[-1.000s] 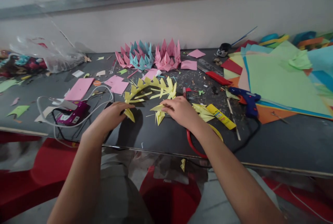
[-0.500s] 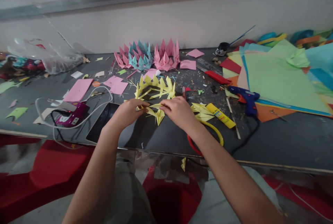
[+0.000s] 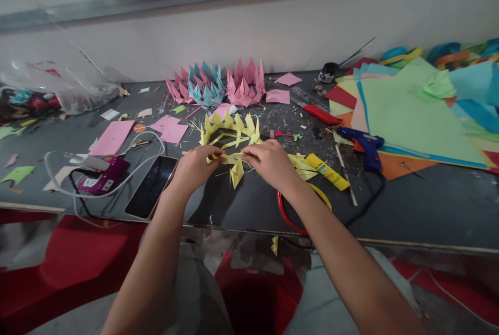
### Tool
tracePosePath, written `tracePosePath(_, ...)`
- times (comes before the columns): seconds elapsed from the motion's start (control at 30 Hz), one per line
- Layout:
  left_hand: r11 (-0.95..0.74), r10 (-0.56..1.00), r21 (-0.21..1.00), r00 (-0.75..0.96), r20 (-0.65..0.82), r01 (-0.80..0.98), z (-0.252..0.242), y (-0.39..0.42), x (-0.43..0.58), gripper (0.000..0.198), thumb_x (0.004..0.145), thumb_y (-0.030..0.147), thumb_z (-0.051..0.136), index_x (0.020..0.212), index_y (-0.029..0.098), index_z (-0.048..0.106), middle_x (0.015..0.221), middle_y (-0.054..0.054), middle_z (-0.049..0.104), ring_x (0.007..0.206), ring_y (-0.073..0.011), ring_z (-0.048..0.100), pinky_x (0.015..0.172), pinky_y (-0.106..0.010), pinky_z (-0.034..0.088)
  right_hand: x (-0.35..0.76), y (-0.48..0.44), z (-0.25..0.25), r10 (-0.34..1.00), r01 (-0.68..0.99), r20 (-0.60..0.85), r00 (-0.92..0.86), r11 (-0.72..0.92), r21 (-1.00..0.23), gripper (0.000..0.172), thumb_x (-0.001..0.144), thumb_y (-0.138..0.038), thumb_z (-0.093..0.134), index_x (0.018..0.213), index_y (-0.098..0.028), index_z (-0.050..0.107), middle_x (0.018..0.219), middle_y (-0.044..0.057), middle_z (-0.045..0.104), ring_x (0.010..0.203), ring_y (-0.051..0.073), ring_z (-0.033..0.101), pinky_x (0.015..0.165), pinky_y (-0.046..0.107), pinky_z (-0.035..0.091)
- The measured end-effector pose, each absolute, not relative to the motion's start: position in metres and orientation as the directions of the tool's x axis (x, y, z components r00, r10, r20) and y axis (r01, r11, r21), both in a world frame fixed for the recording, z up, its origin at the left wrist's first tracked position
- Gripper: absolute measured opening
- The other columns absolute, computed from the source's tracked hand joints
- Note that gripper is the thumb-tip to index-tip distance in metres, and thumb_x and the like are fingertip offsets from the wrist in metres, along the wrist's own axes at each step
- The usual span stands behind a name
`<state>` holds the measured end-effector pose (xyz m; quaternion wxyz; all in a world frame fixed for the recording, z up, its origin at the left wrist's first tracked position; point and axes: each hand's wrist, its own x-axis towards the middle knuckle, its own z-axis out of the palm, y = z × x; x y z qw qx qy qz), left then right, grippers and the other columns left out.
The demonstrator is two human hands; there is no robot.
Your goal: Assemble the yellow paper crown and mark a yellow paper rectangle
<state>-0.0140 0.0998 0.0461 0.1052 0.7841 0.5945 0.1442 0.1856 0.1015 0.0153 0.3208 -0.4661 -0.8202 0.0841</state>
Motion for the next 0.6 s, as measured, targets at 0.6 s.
tracePosePath(0.6, -0.338, 0.941, 0.348, 0.306, 0.146, 0.874, 0.0398, 0.0993, -0.0063, 0.014, 0.082, 0.027, 0.057, 0.089, 0.020, 0.067, 0.090, -0.004, 0.070, 0.086, -0.0202, 0.062, 0.069, -0.028, 0.046, 0.1839, 0.1032, 0.0105, 0.796, 0.724, 0.382, -0.469, 0.594, -0.350, 0.019, 0.089, -0.027, 0.050, 0.091, -0.022, 0.068, 0.089, 0.003, 0.072, 0.083, 0.017, 0.063, 0.086, 0.035, 0.035)
